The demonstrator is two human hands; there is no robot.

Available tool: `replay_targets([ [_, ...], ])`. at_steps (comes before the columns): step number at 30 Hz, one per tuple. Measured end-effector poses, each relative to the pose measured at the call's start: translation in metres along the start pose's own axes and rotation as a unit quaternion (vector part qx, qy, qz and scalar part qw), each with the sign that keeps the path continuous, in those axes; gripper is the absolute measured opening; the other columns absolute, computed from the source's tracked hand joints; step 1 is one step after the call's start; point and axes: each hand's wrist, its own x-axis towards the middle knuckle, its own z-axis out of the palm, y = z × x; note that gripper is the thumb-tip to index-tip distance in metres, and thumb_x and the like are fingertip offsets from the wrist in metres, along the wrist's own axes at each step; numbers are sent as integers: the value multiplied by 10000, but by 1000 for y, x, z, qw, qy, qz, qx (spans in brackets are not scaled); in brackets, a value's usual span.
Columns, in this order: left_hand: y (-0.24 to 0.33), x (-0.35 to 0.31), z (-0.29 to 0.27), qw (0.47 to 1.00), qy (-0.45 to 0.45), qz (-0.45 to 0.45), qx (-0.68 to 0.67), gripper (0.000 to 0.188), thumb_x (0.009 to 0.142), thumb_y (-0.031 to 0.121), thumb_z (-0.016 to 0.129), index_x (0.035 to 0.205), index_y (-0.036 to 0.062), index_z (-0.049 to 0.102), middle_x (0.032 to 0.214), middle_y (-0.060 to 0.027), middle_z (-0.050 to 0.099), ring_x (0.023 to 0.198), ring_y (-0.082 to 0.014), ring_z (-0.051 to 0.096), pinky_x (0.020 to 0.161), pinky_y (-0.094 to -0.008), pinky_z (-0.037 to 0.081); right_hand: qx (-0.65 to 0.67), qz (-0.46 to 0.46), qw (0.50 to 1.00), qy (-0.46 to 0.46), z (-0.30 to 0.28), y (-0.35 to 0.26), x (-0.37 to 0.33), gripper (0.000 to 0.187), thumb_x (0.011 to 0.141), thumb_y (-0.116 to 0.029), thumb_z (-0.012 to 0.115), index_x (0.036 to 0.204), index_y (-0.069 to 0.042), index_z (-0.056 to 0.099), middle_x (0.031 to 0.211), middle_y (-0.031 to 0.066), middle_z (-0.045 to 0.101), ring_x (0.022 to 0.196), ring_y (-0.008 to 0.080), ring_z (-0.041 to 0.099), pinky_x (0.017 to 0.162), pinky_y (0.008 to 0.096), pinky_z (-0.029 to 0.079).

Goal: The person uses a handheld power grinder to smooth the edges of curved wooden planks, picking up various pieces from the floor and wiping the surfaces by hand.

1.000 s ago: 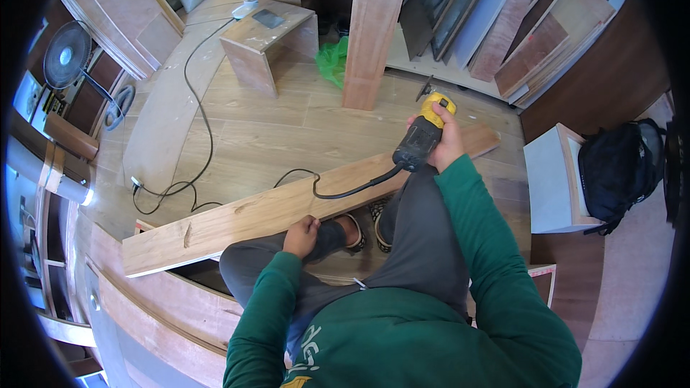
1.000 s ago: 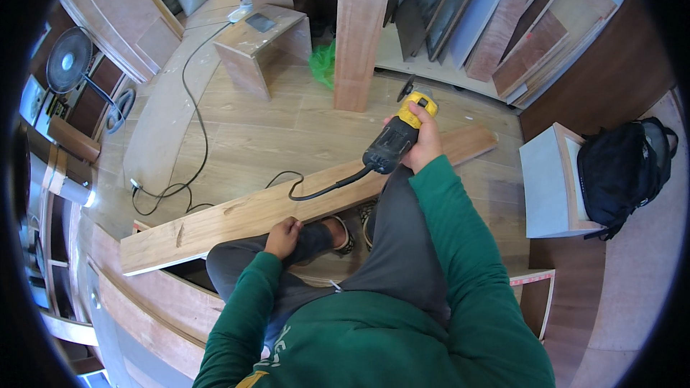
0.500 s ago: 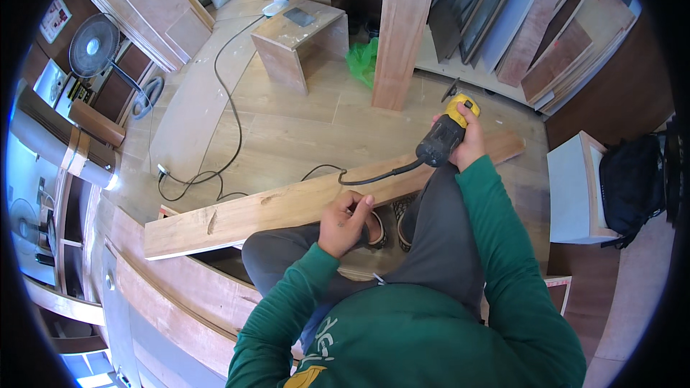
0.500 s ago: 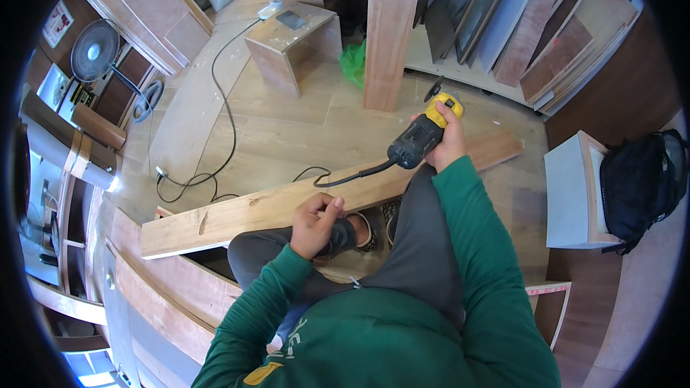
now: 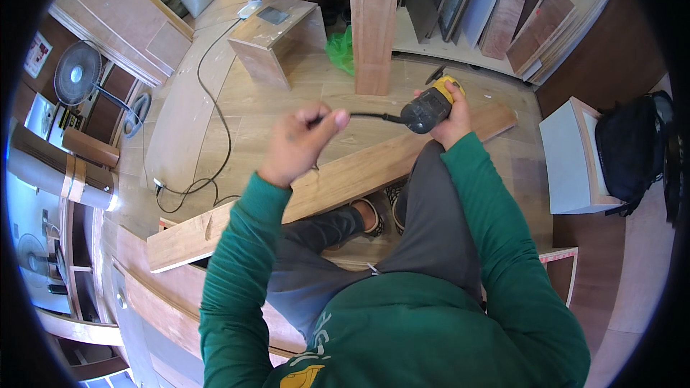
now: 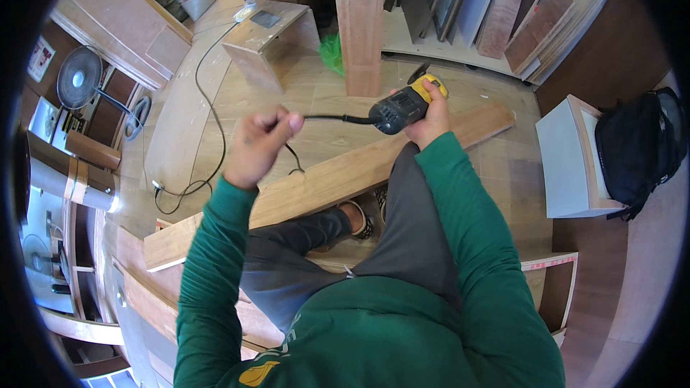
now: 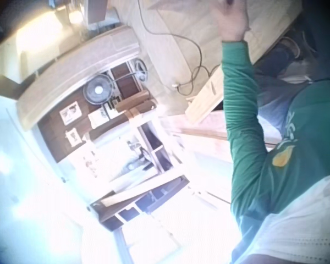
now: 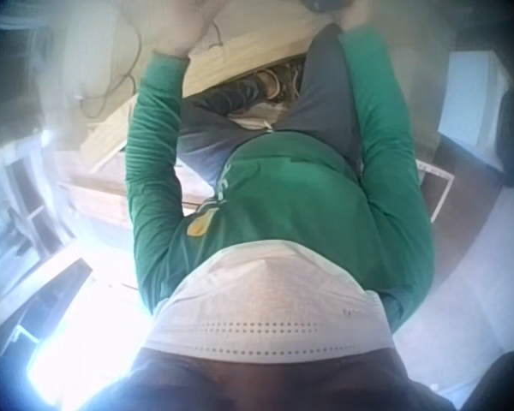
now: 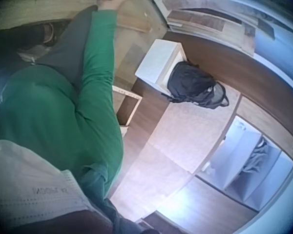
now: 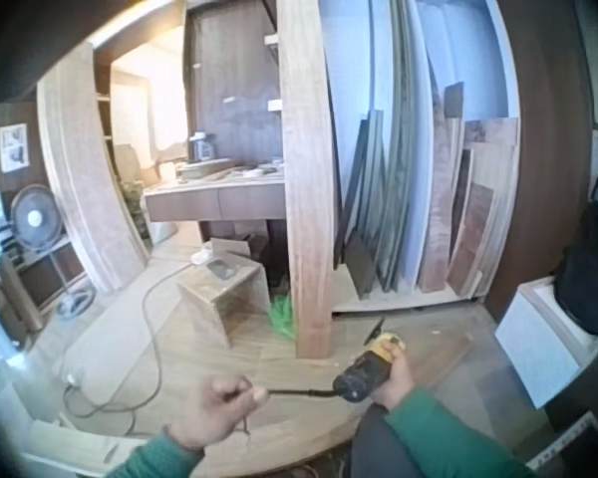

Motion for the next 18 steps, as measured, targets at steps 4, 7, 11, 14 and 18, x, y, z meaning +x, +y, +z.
replay_targets([
  [4, 63, 65, 10, 983, 5, 129, 127, 362, 925, 284, 757, 701, 40, 611, 620, 77, 459, 605, -44, 390, 532, -256, 313, 41, -37, 998, 4, -29, -18, 32, 410, 924, -327, 688, 1164, -18, 566, 1086, 204, 669, 1025, 362, 673, 958, 528, 543],
  [7, 86, 98, 12, 973, 5, 157, 171, 350, 908, 300, 769, 722, 30, 645, 599, 61, 458, 580, -51, 391, 512, -263, 319, 5, -25, 999, 21, -5, -1, 9, 448, 954, -371, 653, 1178, 8, 568, 1138, 219, 650, 1055, 358, 662, 995, 500, 530],
  [11, 97, 138, 19, 950, 7, 198, 241, 349, 905, 314, 765, 749, 15, 675, 588, 38, 464, 566, -61, 401, 509, -273, 336, -34, 64, 997, -40, -13, -5, 8, 535, 990, -443, 582, 1214, 41, 542, 1189, 254, 626, 1074, 363, 655, 993, 489, 527],
  [14, 83, 172, 8, 939, 26, 187, 287, 389, 896, 359, 749, 771, -5, 690, 585, -33, 515, 557, -135, 478, 540, -320, 404, -86, 121, 988, -42, -8, -7, 7, 571, 1000, -468, 555, 1229, 54, 514, 1216, 273, 623, 1070, 369, 657, 969, 484, 537],
  [18, 54, 196, -16, 912, 12, 102, 397, 428, 867, 412, 724, 819, -14, 721, 652, -184, 652, 610, -321, 636, 624, -423, 503, -166, 69, 982, -60, -8, -14, 7, 551, 998, -463, 564, 1220, 37, 499, 1209, 277, 644, 1038, 365, 672, 908, 458, 558],
])
